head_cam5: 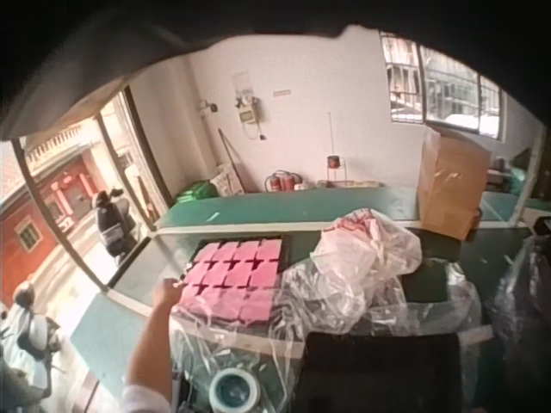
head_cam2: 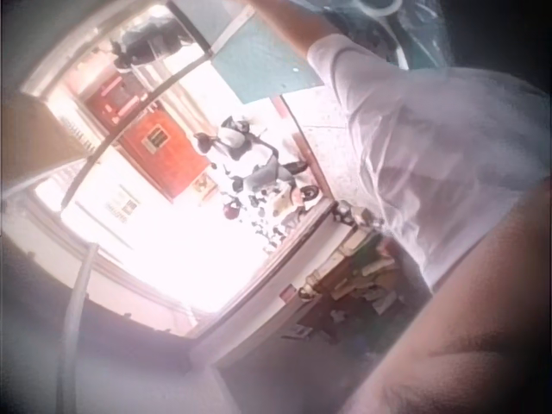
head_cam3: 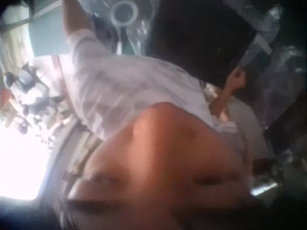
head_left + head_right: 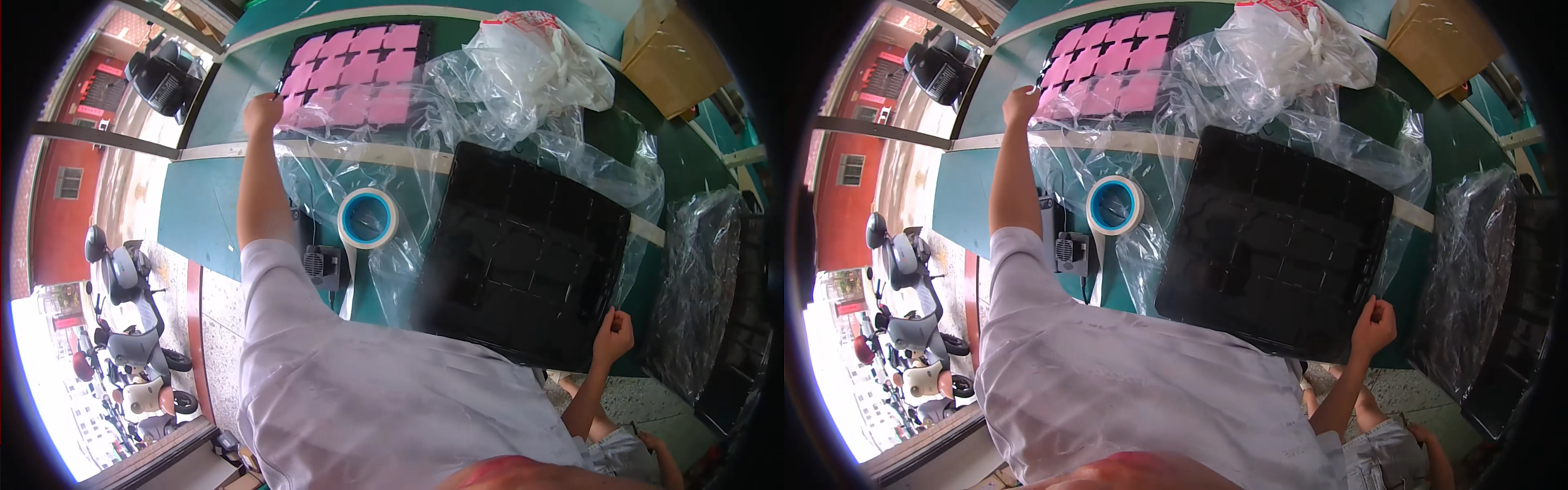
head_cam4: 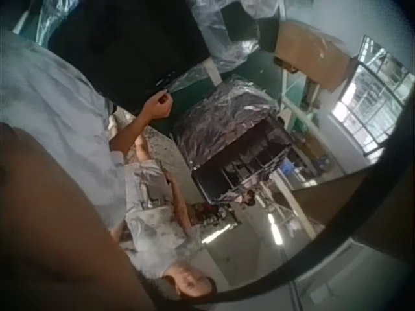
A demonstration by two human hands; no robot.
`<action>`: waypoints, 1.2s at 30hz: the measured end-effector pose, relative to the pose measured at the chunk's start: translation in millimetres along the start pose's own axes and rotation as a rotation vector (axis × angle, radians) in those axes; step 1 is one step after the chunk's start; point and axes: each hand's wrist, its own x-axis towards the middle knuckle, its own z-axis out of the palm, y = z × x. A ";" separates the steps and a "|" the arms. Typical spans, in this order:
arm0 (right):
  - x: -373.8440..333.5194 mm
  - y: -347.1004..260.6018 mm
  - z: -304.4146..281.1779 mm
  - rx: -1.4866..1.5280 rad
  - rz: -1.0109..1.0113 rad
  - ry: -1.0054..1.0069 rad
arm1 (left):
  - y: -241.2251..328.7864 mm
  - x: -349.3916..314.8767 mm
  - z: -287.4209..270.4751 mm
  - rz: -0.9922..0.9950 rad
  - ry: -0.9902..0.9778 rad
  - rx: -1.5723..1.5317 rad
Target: Assembling pink foam inserts into black plastic packaging trays at a workbench.
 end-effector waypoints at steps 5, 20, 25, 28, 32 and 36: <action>-3.5 3.9 0.5 -0.072 0.100 -0.020 | 10.9 17.5 44.2 -0.273 -0.088 -0.147; 1.1 -4.4 -0.7 -0.156 0.104 -0.053 | 51.4 29.1 59.2 -0.315 0.203 -0.186; 1.3 -4.7 0.5 -0.151 0.101 -0.040 | 46.1 51.8 46.1 -0.174 0.219 -0.420; 0.9 -5.2 -0.2 -0.155 0.101 -0.046 | 40.0 65.5 36.5 -0.186 0.110 -0.790; -0.3 -3.0 -0.7 -0.162 0.104 -0.048 | 27.9 67.4 30.3 -0.230 -0.283 -1.345; -1.6 -0.2 -0.4 -0.172 0.103 -0.049 | 31.1 72.8 21.4 -0.385 -0.540 -1.401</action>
